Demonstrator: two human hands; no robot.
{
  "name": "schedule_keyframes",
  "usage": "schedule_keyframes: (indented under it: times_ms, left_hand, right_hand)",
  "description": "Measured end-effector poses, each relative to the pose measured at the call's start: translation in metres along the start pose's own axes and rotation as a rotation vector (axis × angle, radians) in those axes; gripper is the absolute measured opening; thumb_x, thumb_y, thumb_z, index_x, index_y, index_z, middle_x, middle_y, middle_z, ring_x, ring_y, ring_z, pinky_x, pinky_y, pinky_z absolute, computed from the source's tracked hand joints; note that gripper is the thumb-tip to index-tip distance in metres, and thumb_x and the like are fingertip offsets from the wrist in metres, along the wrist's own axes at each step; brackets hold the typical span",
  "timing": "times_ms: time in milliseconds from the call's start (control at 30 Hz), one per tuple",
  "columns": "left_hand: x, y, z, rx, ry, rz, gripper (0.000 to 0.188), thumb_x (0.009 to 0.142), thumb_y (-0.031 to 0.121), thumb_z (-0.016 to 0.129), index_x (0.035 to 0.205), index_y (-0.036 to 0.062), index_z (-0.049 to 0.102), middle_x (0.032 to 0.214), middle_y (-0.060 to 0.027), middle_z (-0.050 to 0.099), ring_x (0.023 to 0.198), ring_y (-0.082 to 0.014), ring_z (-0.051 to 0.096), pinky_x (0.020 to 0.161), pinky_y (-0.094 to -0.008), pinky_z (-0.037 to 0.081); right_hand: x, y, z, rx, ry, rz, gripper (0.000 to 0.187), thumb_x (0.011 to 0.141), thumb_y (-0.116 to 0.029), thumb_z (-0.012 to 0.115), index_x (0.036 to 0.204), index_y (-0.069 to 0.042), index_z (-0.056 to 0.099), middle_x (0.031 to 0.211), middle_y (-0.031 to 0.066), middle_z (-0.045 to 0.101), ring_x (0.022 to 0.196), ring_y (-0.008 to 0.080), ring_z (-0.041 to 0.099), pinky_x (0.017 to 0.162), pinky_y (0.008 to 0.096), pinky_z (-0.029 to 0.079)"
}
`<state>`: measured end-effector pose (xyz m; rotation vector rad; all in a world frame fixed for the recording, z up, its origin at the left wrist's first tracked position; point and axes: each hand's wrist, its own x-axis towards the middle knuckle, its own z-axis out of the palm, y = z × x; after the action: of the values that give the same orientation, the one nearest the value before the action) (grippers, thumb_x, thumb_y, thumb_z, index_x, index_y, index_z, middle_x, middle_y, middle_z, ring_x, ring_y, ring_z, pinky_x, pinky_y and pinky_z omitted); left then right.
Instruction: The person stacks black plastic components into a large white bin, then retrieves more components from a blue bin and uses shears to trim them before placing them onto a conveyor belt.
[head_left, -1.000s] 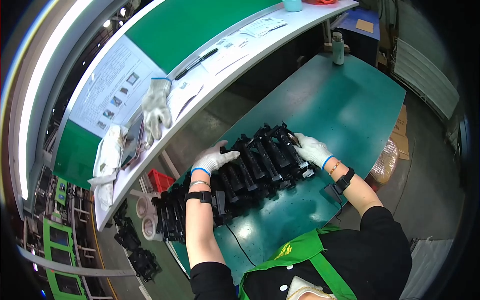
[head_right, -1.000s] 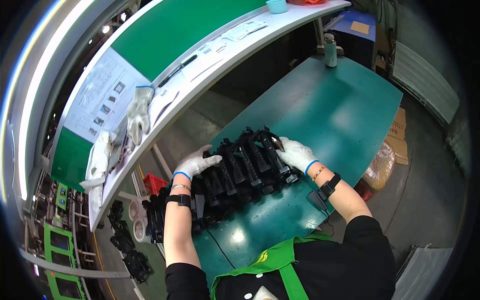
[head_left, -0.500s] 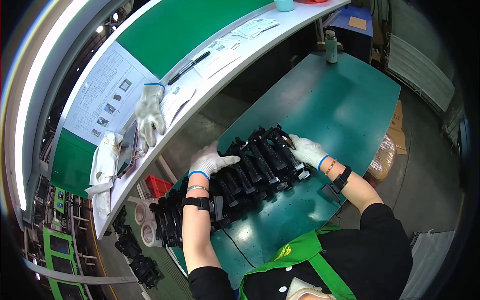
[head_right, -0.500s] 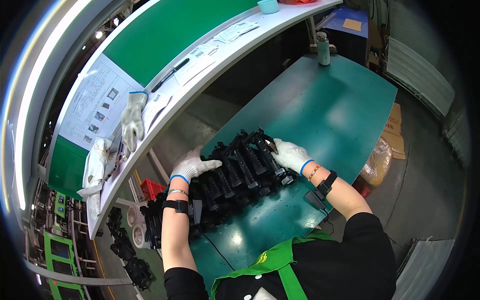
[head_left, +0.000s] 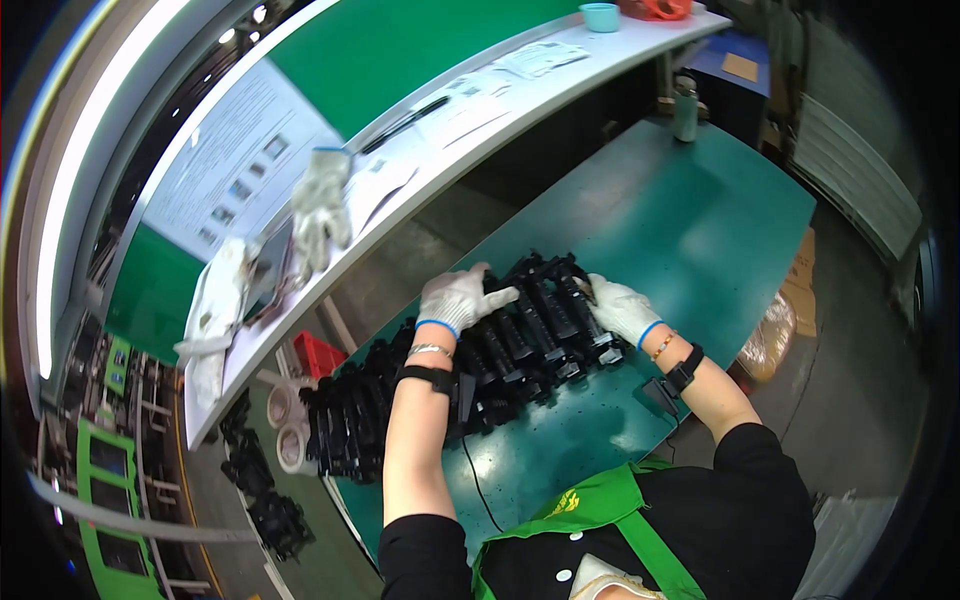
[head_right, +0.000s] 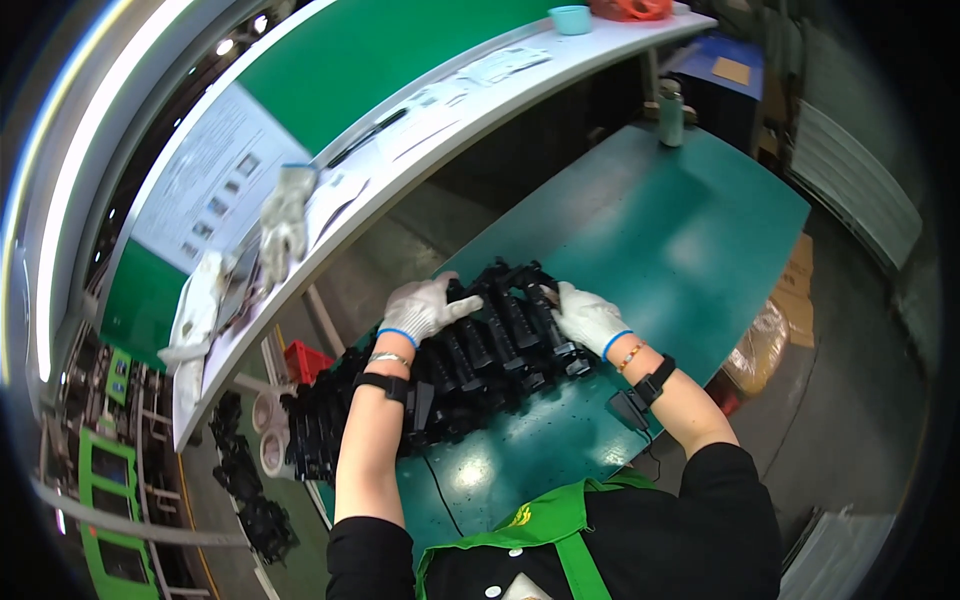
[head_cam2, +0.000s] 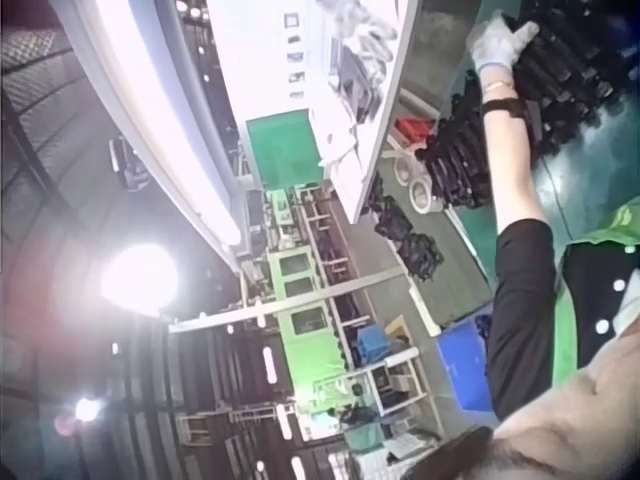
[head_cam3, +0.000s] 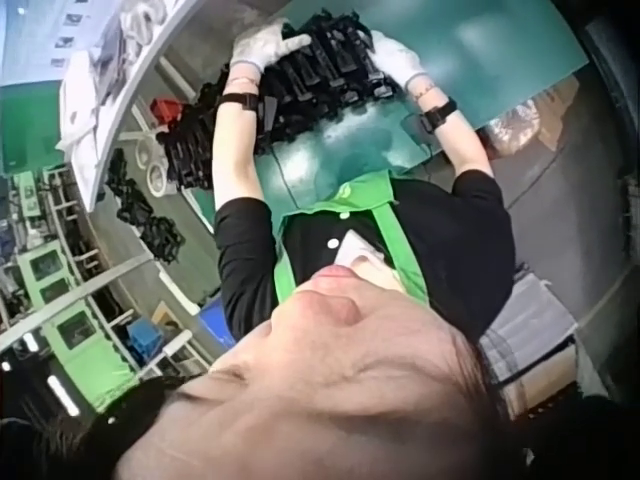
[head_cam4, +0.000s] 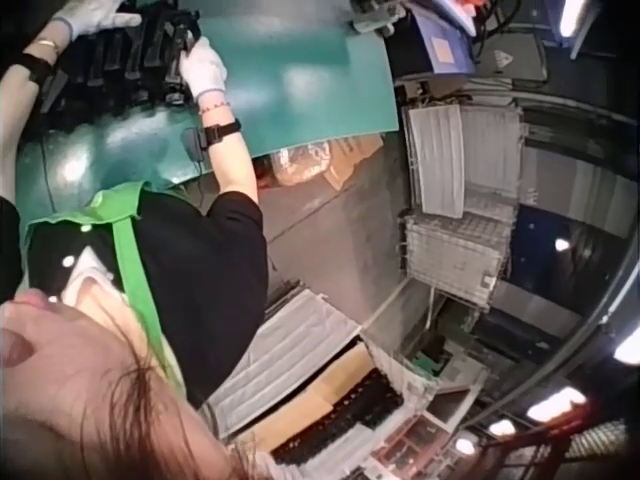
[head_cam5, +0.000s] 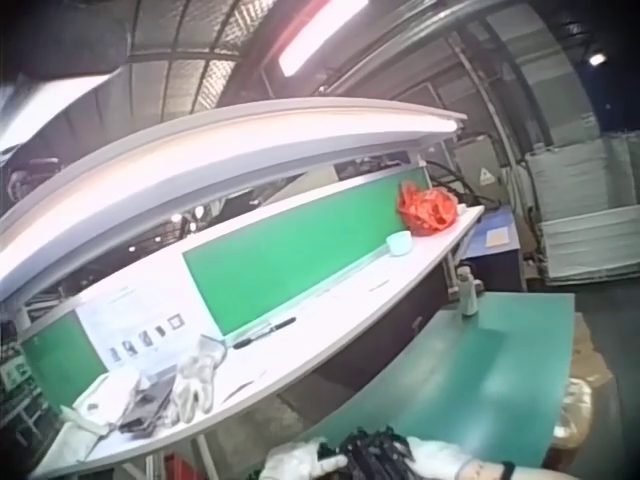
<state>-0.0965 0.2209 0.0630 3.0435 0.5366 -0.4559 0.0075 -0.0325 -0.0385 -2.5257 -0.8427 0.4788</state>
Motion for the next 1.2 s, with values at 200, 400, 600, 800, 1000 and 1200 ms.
schedule_keyframes:
  times_ms: [200, 400, 600, 800, 1000, 1200]
  left_hand:
    - [-0.047, 0.042, -0.004, -0.032, 0.53, 0.171, 0.07, 0.078, 0.045, 0.076, 0.134, 0.0075, 0.057, 0.103, -0.0181, 0.071, 0.1, -0.0375, 0.068, 0.091, -0.0488, 0.054]
    - [-0.135, 0.076, 0.037, 0.051, 0.595, 0.57, 0.071, 0.077, 0.046, 0.079, 0.136, 0.0118, 0.061, 0.132, -0.0162, 0.061, 0.125, -0.0358, 0.057, 0.11, -0.0574, 0.042]
    - [-0.152, 0.05, 0.093, 0.035, 0.655, 0.52, 0.076, 0.075, 0.047, 0.081, 0.14, 0.0149, 0.059, 0.146, -0.0151, 0.052, 0.135, -0.0382, 0.049, 0.113, -0.0652, 0.038]
    - [-0.19, 0.063, 0.089, -0.043, 0.763, 0.462, 0.077, 0.074, 0.041, 0.083, 0.142, 0.0151, 0.058, 0.147, -0.0145, 0.051, 0.134, -0.0387, 0.049, 0.111, -0.0627, 0.041]
    - [-0.238, 0.046, 0.103, -0.209, 0.817, 0.177, 0.077, 0.074, 0.036, 0.083, 0.142, 0.0124, 0.057, 0.144, -0.0173, 0.054, 0.132, -0.0396, 0.052, 0.11, -0.0559, 0.044]
    - [-0.316, 0.032, 0.159, -0.41, 0.832, -0.249, 0.066, 0.079, 0.028, 0.08, 0.139, 0.0075, 0.061, 0.134, -0.0197, 0.063, 0.12, -0.0369, 0.063, 0.103, -0.0457, 0.052]
  right_hand:
    - [0.006, 0.006, -0.004, -0.086, 0.028, -0.009, 0.043, 0.107, -0.043, 0.044, 0.129, -0.007, 0.054, 0.106, 0.0282, 0.071, 0.104, 0.0477, 0.068, 0.089, 0.0571, 0.052]
    - [0.023, 0.017, 0.005, -0.238, 0.035, -0.015, 0.035, 0.105, -0.034, 0.046, 0.121, -0.004, 0.055, 0.106, 0.0283, 0.072, 0.103, 0.0475, 0.069, 0.087, 0.0575, 0.054]
    - [0.012, 0.006, -0.003, -0.272, 0.058, -0.016, 0.036, 0.104, -0.036, 0.05, 0.121, -0.005, 0.056, 0.109, 0.0271, 0.071, 0.104, 0.0466, 0.069, 0.085, 0.0558, 0.055]
    - [0.005, 0.029, -0.001, 0.063, 0.101, -0.037, 0.052, 0.099, -0.049, 0.058, 0.134, -0.01, 0.059, 0.113, 0.0184, 0.074, 0.1, 0.0383, 0.072, 0.083, 0.0467, 0.055]
    - [0.003, 0.064, 0.007, 0.548, 0.039, 0.109, 0.053, 0.097, -0.051, 0.061, 0.137, -0.015, 0.063, 0.112, 0.0099, 0.075, 0.071, 0.0187, 0.065, 0.065, 0.0349, 0.052]
    - [-0.068, 0.047, 0.008, 1.318, 0.573, -0.029, 0.048, 0.105, -0.038, 0.058, 0.142, -0.008, 0.054, 0.107, 0.0039, 0.065, 0.047, 0.0017, 0.034, 0.042, 0.0206, 0.031]
